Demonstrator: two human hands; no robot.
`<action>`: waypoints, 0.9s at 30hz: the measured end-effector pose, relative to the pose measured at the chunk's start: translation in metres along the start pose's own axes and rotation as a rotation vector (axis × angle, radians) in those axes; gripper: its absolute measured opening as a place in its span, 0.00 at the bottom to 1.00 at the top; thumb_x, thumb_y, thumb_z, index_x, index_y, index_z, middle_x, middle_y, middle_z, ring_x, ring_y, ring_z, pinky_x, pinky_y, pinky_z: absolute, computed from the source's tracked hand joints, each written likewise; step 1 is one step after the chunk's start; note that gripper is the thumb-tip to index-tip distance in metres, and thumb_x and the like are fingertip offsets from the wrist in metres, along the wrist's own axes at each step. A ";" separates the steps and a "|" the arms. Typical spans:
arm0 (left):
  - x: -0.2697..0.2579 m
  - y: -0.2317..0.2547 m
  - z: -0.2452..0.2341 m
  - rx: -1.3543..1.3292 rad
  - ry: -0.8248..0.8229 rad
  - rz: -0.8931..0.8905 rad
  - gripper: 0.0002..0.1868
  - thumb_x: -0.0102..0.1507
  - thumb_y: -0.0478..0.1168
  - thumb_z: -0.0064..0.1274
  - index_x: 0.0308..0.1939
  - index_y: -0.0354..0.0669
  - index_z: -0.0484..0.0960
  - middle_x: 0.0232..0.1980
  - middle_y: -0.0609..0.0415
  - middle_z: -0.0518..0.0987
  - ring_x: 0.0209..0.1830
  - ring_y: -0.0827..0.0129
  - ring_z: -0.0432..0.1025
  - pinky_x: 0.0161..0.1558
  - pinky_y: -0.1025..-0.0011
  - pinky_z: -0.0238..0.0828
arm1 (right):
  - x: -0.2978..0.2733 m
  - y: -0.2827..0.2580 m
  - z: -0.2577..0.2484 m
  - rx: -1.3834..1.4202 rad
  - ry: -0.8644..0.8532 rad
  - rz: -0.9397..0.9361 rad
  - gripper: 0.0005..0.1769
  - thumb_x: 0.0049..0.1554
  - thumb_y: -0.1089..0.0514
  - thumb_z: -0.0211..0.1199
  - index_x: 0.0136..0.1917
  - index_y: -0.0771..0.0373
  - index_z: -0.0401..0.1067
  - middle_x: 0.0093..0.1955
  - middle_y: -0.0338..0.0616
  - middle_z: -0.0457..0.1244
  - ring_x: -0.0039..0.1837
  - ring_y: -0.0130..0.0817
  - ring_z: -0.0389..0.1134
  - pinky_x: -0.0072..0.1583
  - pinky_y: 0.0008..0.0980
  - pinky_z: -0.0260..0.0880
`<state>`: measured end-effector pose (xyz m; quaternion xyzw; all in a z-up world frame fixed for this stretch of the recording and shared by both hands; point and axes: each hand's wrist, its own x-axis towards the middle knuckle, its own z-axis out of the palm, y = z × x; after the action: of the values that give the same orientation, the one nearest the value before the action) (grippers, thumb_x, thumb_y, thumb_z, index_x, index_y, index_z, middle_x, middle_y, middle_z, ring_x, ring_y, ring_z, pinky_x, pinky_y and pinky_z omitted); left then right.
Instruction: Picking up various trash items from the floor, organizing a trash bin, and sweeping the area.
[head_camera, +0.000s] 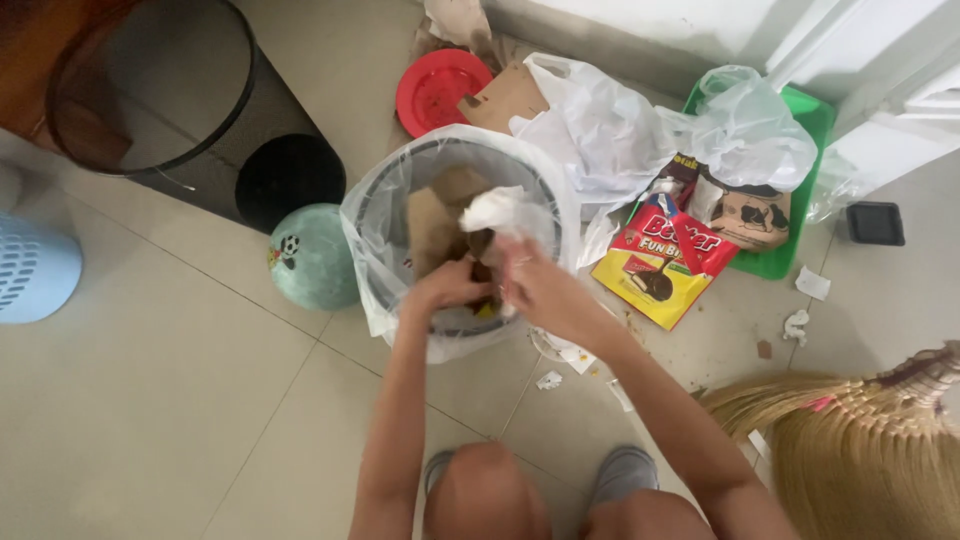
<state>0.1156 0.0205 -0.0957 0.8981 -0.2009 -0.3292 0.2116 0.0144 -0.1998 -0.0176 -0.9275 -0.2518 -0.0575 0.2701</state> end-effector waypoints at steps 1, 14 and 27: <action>-0.019 -0.006 -0.007 0.004 -0.002 0.002 0.38 0.58 0.59 0.54 0.65 0.38 0.75 0.57 0.37 0.81 0.56 0.46 0.77 0.59 0.56 0.74 | 0.016 -0.012 -0.003 0.000 0.003 0.003 0.15 0.64 0.55 0.59 0.60 0.61 0.60 0.74 0.53 0.61 0.73 0.54 0.64 0.66 0.46 0.71; -0.143 0.078 -0.047 -0.067 0.642 0.082 0.20 0.67 0.36 0.42 0.63 0.49 0.74 0.59 0.47 0.78 0.56 0.48 0.72 0.54 0.54 0.70 | 0.086 0.029 0.118 -0.062 -0.564 0.167 0.17 0.59 0.59 0.55 0.62 0.63 0.71 0.57 0.56 0.69 0.61 0.56 0.70 0.62 0.50 0.70; -0.071 0.201 -0.018 0.090 0.843 0.668 0.16 0.60 0.31 0.53 0.52 0.40 0.79 0.60 0.49 0.77 0.63 0.54 0.71 0.63 0.55 0.68 | -0.106 0.146 -0.016 0.245 0.680 0.657 0.26 0.61 0.60 0.65 0.71 0.60 0.66 0.72 0.49 0.62 0.72 0.44 0.65 0.70 0.40 0.70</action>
<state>0.0328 -0.1065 0.0558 0.8476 -0.3873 0.1538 0.3285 -0.0048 -0.3606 -0.0987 -0.8480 0.1516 -0.2391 0.4480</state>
